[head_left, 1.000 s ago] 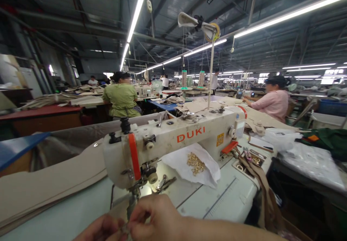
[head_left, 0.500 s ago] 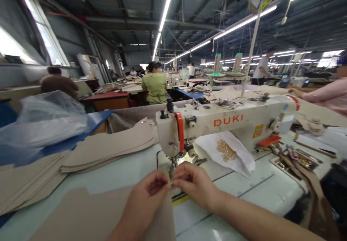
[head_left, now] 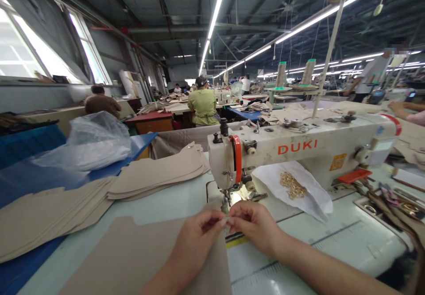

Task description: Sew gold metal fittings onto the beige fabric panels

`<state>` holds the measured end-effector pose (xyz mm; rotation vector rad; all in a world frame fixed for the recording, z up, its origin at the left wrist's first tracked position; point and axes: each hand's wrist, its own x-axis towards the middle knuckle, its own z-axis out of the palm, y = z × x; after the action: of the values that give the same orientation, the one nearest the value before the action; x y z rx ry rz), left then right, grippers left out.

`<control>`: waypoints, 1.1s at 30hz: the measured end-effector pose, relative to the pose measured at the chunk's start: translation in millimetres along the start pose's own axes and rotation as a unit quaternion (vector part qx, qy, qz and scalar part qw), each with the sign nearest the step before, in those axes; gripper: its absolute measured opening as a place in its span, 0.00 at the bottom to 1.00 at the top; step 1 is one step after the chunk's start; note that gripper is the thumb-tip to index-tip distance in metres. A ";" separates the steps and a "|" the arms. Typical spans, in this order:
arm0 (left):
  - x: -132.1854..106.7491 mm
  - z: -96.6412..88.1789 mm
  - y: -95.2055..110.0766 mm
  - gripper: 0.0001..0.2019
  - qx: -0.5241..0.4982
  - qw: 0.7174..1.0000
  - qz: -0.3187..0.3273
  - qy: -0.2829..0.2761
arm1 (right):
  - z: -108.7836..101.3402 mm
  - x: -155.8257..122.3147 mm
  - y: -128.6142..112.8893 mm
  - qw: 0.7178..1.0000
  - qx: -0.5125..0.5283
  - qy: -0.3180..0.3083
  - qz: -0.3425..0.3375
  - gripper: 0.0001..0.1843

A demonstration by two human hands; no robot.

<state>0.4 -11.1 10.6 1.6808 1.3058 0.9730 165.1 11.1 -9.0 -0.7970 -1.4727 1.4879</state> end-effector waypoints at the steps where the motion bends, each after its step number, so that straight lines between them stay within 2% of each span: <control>1: -0.8 0.0 0.8 0.10 0.007 1.000 0.005 0.007 | 0.0 0.1 -0.1 1.000 0.007 0.000 0.002 0.20; 7: -3.7 2.0 3.9 0.08 0.000 0.999 0.004 0.047 | 0.1 1.0 4.0 0.998 0.057 0.018 0.015 0.19; 16: -2.4 2.3 2.6 0.10 0.021 0.999 0.003 0.048 | -0.9 -0.8 6.9 1.000 -0.001 0.027 0.006 0.11; 27: -2.5 2.7 4.3 0.11 0.069 0.997 -0.009 0.027 | -3.5 -4.5 1.5 0.984 -0.176 -0.009 -0.037 0.06; 33: 0.6 1.6 0.7 0.11 0.051 0.997 -0.052 0.031 | -3.4 -6.6 -3.7 0.939 -0.326 0.017 -0.111 0.07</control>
<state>2.2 -10.8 10.7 1.6528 1.4921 0.9179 171.4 6.3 -6.6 -0.9889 -1.9866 0.8030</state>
